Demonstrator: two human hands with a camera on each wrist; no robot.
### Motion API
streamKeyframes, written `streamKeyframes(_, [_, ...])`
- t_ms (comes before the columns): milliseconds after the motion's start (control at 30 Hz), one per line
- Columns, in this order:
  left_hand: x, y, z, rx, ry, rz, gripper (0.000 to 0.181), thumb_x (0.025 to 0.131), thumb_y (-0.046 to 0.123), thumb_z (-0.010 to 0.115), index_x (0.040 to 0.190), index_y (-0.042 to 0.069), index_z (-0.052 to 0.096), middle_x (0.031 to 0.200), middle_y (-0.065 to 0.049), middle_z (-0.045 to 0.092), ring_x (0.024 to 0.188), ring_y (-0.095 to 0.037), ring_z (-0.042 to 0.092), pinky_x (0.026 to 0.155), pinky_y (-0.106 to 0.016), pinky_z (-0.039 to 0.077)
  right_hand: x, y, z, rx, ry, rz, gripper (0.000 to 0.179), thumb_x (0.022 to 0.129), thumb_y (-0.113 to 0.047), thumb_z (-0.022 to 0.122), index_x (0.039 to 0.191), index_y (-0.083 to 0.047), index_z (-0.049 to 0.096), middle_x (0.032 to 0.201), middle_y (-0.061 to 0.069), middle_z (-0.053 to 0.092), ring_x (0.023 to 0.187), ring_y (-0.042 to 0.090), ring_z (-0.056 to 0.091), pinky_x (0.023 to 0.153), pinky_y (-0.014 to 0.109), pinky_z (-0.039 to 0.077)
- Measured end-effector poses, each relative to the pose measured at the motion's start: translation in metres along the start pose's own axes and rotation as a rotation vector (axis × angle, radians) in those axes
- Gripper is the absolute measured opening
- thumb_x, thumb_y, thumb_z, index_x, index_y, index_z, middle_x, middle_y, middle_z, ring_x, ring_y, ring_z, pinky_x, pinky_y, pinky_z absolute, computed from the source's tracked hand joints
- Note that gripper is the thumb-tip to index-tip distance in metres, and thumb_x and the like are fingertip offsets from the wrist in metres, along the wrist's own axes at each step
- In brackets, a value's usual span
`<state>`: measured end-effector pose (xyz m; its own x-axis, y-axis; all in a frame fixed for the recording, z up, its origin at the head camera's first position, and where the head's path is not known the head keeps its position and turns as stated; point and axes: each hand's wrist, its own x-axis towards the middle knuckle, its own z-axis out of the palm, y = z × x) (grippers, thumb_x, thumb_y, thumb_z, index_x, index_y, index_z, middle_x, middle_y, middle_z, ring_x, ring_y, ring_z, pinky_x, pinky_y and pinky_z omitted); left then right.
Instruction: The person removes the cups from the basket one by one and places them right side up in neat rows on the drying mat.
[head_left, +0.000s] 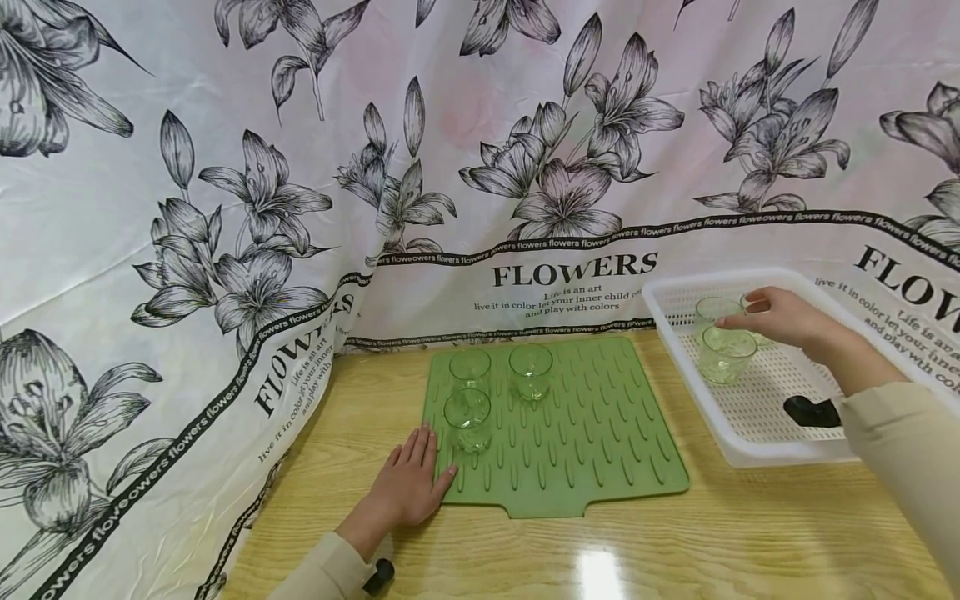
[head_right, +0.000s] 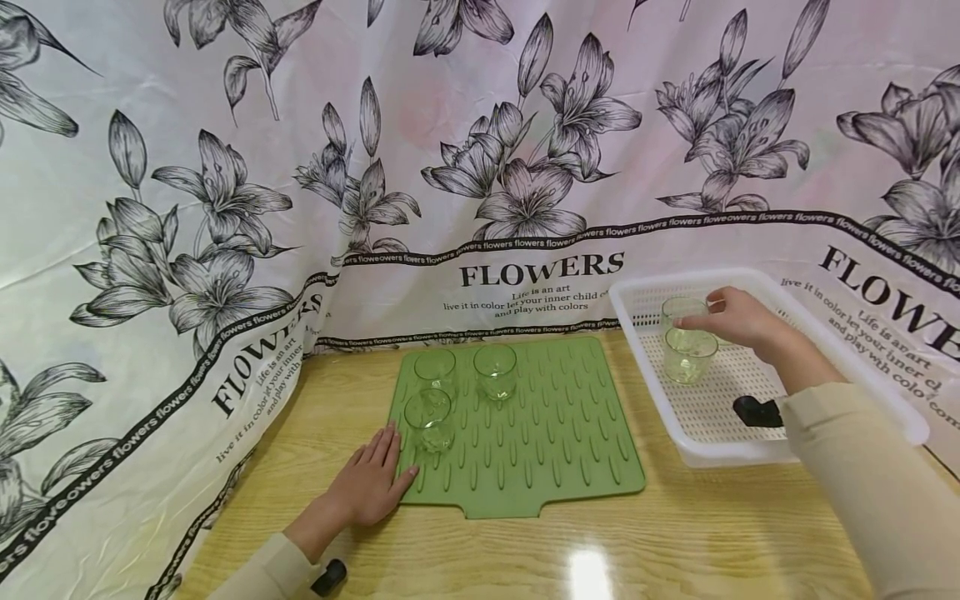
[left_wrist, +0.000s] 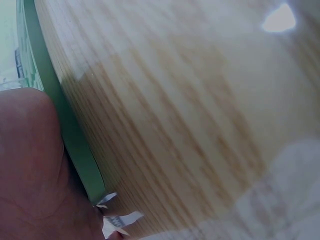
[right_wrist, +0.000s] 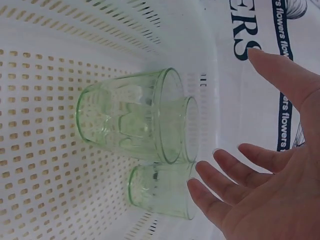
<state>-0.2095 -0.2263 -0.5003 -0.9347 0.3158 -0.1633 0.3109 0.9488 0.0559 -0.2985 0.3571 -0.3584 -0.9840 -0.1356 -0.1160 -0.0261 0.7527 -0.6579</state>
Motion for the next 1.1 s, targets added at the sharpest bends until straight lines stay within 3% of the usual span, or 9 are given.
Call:
streamKeyframes(467, [0.0,-0.001,0.001,-0.009,0.011,0.006,0.084,0.108,0.063,0.021,0.163,0.0,0.019,0.17,-0.019,0.008,0.157,-0.036,0.012,0.123,-0.056,0.02,0.004,0.019,0.012,0.034,-0.079,0.011,0.099,0.1,-0.044,0.064,0.148,0.027,0.014,0.146,0.05,0.024,0.129,0.067,0.031,0.104,0.078,0.028])
streamKeyframes(733, [-0.001,0.0,-0.001,-0.012,0.009,0.004,0.082,0.108,0.062,0.022,0.163,0.0,0.019,0.17,-0.018,0.008,0.157,-0.036,0.012,0.123,-0.056,0.02,0.002,0.027,0.016,-0.004,-0.123,-0.026,0.092,0.101,-0.041,0.064,0.147,0.025,0.019,0.144,0.049,0.032,0.125,0.065,0.041,0.101,0.072,0.039])
streamKeyframes(1100, [-0.005,0.004,-0.005,0.006,-0.006,-0.001,0.083,0.108,0.062,0.019,0.163,-0.001,0.015,0.17,-0.018,0.007,0.157,-0.036,0.01,0.124,-0.055,0.019,0.01,0.043,0.025,0.084,-0.142,-0.065,0.089,0.1,-0.033,0.068,0.147,0.024,0.017,0.143,0.048,0.035,0.129,0.063,0.04,0.105,0.069,0.039])
